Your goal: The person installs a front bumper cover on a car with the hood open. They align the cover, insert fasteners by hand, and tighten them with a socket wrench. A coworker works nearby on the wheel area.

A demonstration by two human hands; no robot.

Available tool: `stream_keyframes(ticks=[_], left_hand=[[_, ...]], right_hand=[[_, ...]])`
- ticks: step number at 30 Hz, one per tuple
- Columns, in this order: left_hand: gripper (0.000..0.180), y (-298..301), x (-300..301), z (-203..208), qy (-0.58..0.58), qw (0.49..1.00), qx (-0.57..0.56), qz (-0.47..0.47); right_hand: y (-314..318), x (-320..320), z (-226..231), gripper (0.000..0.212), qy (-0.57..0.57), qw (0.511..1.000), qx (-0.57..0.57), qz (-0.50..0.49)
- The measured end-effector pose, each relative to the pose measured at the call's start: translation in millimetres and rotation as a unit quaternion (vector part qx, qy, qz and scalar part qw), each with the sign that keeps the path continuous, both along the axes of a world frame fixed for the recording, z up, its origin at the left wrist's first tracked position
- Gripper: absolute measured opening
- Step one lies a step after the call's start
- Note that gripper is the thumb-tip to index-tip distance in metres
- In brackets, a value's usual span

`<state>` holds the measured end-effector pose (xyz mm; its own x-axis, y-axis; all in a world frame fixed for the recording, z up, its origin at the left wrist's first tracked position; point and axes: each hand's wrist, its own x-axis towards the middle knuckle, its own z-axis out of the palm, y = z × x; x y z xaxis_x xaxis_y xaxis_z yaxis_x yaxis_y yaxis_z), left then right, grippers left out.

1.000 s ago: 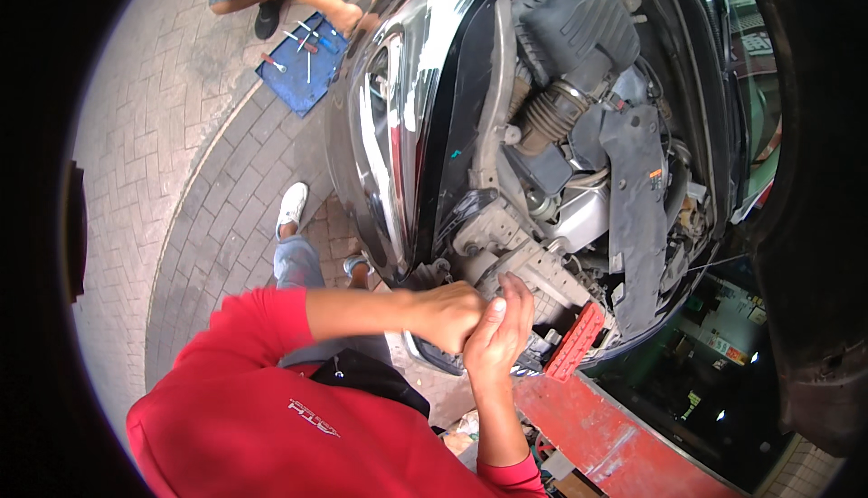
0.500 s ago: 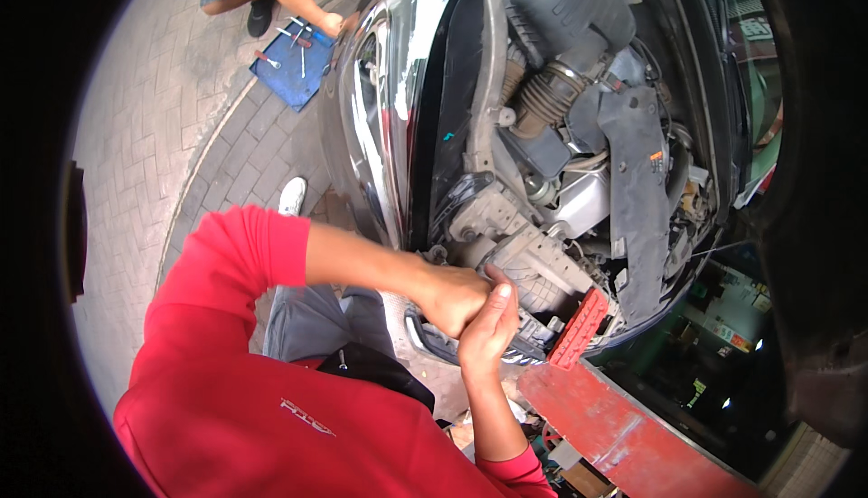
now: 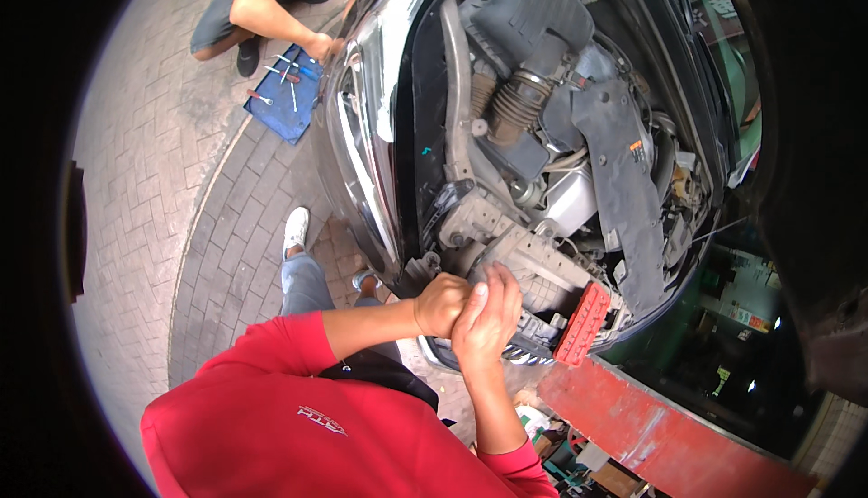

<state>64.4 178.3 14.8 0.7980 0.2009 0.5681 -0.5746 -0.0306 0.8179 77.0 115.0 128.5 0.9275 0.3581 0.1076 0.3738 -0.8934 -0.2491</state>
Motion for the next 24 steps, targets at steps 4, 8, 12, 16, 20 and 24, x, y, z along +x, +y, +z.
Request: stream_keyframes(ticks=[4, 8, 12, 16, 20, 24], left_hand=[[0.022, 17.9, 15.2, -1.0, 0.048, 0.985, 0.081, -0.144], [0.020, 41.7, 36.3, 5.2, 0.038, 0.938, 0.068, -0.338], [0.030, 59.6, 64.0, 9.7, 0.072, 0.845, 0.051, -0.527], [0.032, 67.2, 65.7, 16.5, 0.122, 0.866, 0.055, -0.481], [0.030, 67.9, 41.3, 19.5, 0.171, 0.925, 0.011, -0.338], [0.027, 62.8, 26.5, 20.4, 0.208, 0.943, -0.020, -0.261]], right_hand=[[4.9, 7.8, -0.4, 0.036, 0.054, 0.996, 0.060, -0.025], [6.5, 3.6, 1.3, 0.037, 0.034, 0.994, 0.093, -0.050], [-24.6, -18.3, 14.5, 0.036, 0.049, 0.970, 0.183, -0.149], [-78.3, -71.9, 22.8, 0.033, 0.015, 0.962, 0.121, -0.246], [-108.9, -135.9, -3.6, 0.031, 0.066, 0.903, 0.187, -0.381], [-126.5, -171.0, -27.7, 0.031, 0.109, 0.884, 0.214, -0.401]])
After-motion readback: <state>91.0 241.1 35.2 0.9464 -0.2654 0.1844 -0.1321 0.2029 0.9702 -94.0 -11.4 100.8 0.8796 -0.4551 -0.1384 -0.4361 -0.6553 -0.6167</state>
